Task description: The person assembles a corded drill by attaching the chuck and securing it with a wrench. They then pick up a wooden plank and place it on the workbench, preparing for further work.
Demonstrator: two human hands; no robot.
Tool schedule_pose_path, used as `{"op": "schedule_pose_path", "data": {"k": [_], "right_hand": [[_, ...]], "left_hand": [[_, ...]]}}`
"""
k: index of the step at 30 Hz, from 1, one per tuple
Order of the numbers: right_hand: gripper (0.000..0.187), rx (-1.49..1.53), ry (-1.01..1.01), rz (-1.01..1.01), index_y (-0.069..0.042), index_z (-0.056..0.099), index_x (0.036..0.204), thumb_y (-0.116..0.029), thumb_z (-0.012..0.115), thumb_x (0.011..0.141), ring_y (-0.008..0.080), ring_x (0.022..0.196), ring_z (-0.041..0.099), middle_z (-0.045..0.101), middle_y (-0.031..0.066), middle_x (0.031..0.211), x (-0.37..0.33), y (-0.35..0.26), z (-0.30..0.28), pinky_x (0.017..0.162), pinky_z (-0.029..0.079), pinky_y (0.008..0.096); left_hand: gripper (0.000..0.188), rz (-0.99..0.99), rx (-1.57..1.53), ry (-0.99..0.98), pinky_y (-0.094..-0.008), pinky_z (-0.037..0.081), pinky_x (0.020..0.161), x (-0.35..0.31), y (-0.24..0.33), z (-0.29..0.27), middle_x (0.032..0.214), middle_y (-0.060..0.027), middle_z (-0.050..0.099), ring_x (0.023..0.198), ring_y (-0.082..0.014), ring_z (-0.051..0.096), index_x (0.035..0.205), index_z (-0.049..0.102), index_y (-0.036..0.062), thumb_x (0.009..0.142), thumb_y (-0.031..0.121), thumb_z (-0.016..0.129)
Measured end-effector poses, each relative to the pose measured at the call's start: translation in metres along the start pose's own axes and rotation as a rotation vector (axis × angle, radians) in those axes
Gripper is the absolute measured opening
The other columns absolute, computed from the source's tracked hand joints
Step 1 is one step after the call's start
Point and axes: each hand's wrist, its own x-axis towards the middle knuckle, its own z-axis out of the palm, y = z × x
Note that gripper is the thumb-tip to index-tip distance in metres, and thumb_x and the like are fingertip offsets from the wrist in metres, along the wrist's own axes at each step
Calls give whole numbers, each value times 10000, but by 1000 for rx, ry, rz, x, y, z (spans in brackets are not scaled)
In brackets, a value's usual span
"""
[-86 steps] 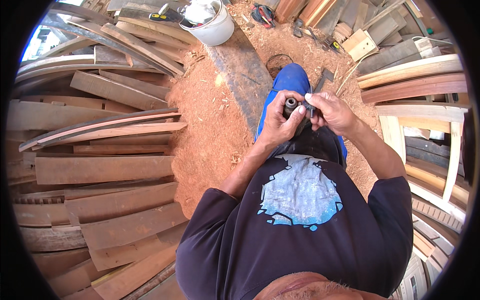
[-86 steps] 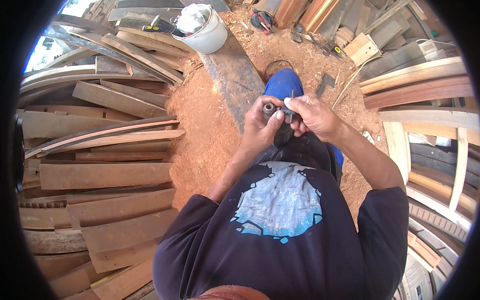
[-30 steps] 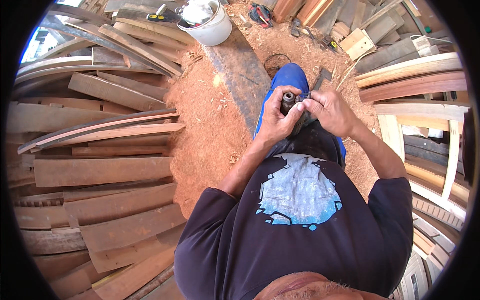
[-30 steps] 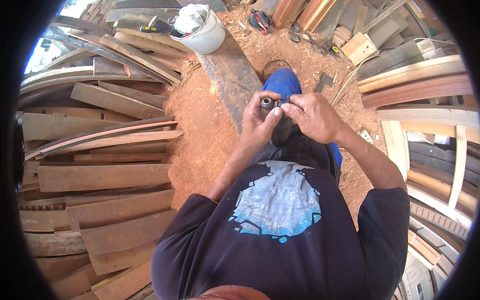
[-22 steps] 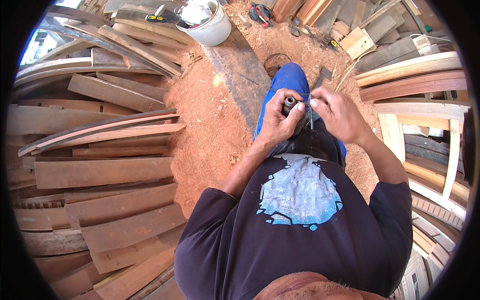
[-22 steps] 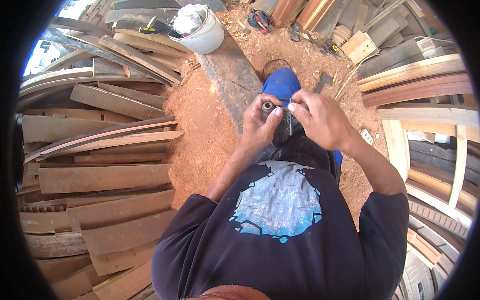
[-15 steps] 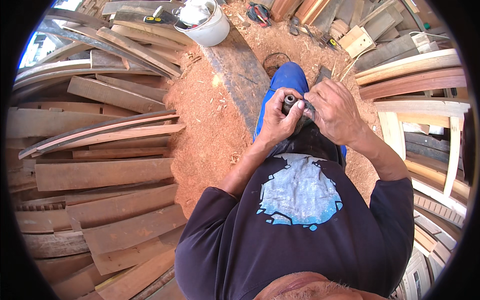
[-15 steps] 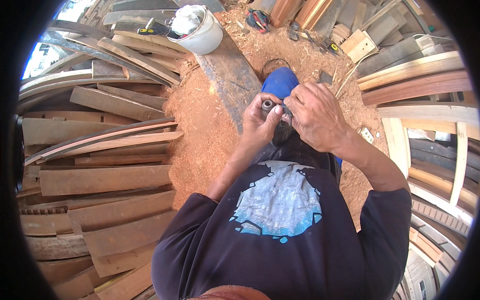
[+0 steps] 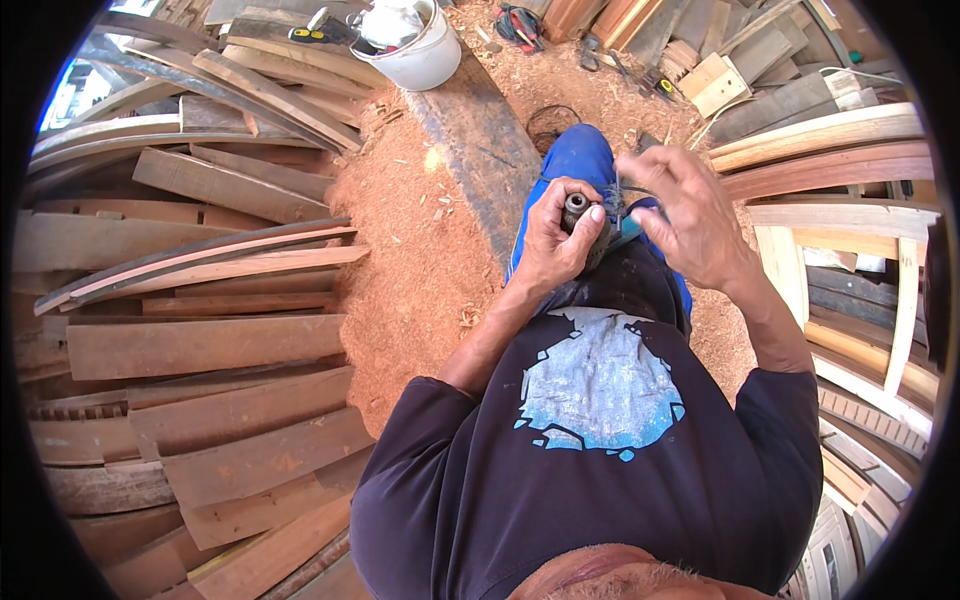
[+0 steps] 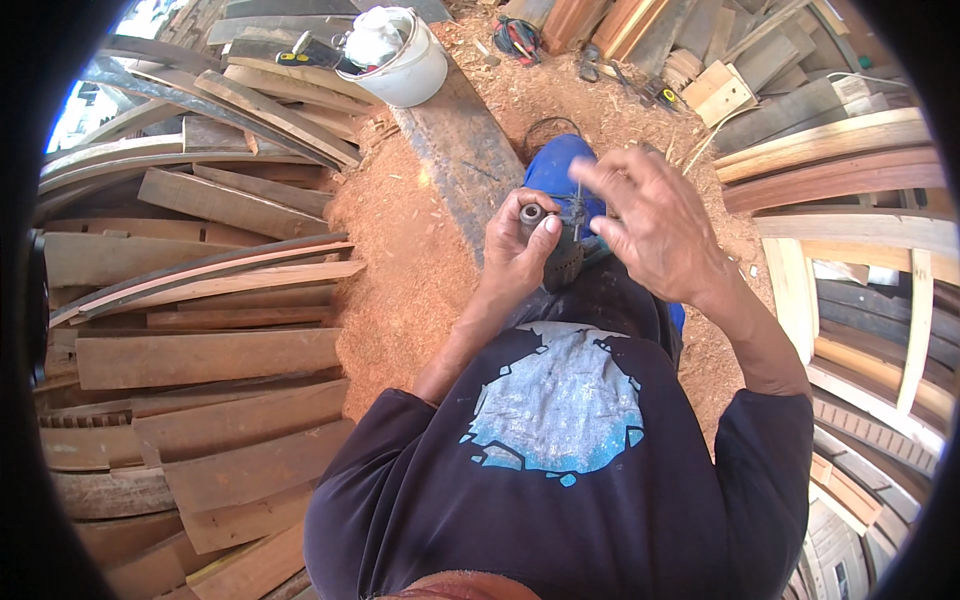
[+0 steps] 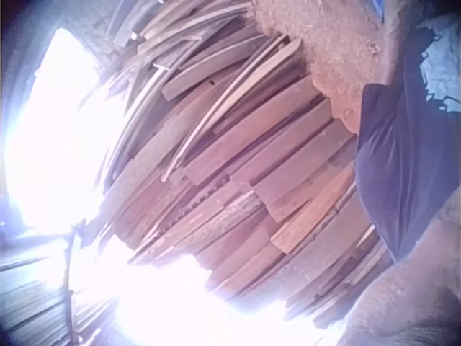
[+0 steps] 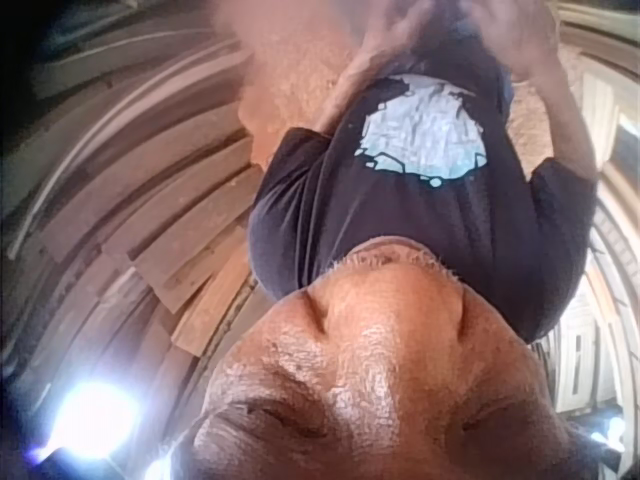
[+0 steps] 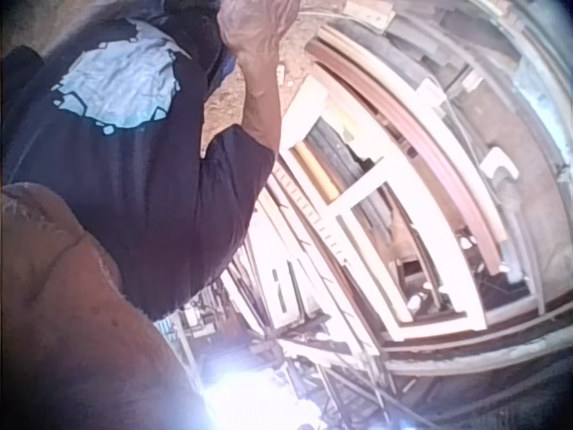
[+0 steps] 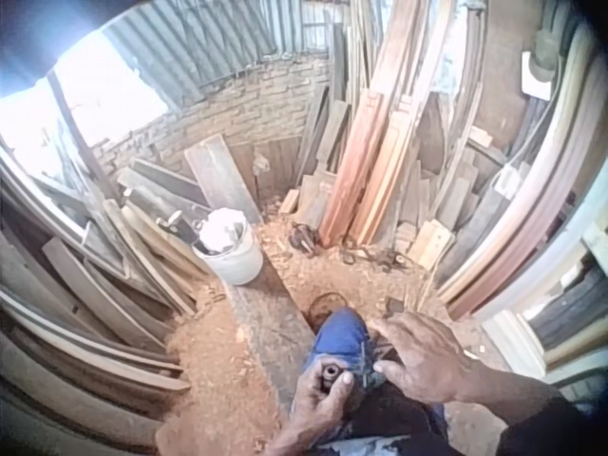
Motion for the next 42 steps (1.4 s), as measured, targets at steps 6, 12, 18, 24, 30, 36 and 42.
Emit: {"op": "schedule_pose_path", "data": {"k": [6, 12, 18, 24, 30, 36, 42], "right_hand": [[255, 155, -114, 116, -33, 663, 920, -279, 660, 986, 324, 630, 611, 600, 79, 660, -12, 8, 33, 647, 516, 441], [392, 627, -317, 526, 20, 623, 847, -307, 554, 1051, 267, 587, 643, 626, 128, 634, -5, 1, 28, 614, 512, 450], [441, 708, -377, 544, 18, 660, 875, -367, 548, 1059, 295, 667, 698, 681, 159, 710, 0, 18, 19, 647, 525, 408], [430, 148, -94, 246, 26, 654, 852, -327, 524, 1059, 252, 627, 668, 666, 132, 661, 0, 7, 9, 618, 507, 404], [407, 1188, -337, 775, -6, 661, 851, -338, 540, 1053, 173, 563, 634, 619, 78, 594, -17, 30, 44, 581, 517, 344], [259, 411, -200, 497, 15, 679, 1000, -236, 615, 998, 299, 735, 663, 649, 120, 779, 1, 12, 12, 732, 549, 417], [200, -17, -110, -30, 18, 695, 1014, -112, 717, 864, 358, 929, 626, 650, 159, 923, 0, -7, -1, 854, 501, 463]], "left_hand": [[162, 69, 17, -3, -316, 486, 783, 4, 5, 3, 968, -79, 654, 872, -167, 605, 1030, 631, 26, 929, 122, 715], [160, -32, -87, -52, -295, 490, 749, 3, -2, -1, 949, -61, 653, 841, -136, 597, 1040, 627, 26, 958, 134, 712], [132, 36, 24, -43, -293, 481, 731, 6, 4, 4, 898, -39, 630, 807, -122, 565, 1021, 629, 38, 959, 125, 707], [134, -88, -22, -11, -291, 481, 727, 3, -1, 1, 897, -46, 633, 790, -132, 569, 1020, 630, 36, 950, 117, 711], [161, -51, -35, -66, -303, 496, 739, 2, -3, 7, 894, -64, 641, 807, -154, 606, 1035, 640, 34, 942, 133, 726], [139, 11, 59, -43, -299, 483, 716, 6, 4, 4, 871, -50, 627, 778, -140, 579, 1024, 631, 42, 952, 128, 713], [86, -15, -76, -17, -211, 374, 612, 5, -1, 6, 820, 65, 526, 708, -21, 445, 1068, 593, 62, 1025, 115, 646]]}}
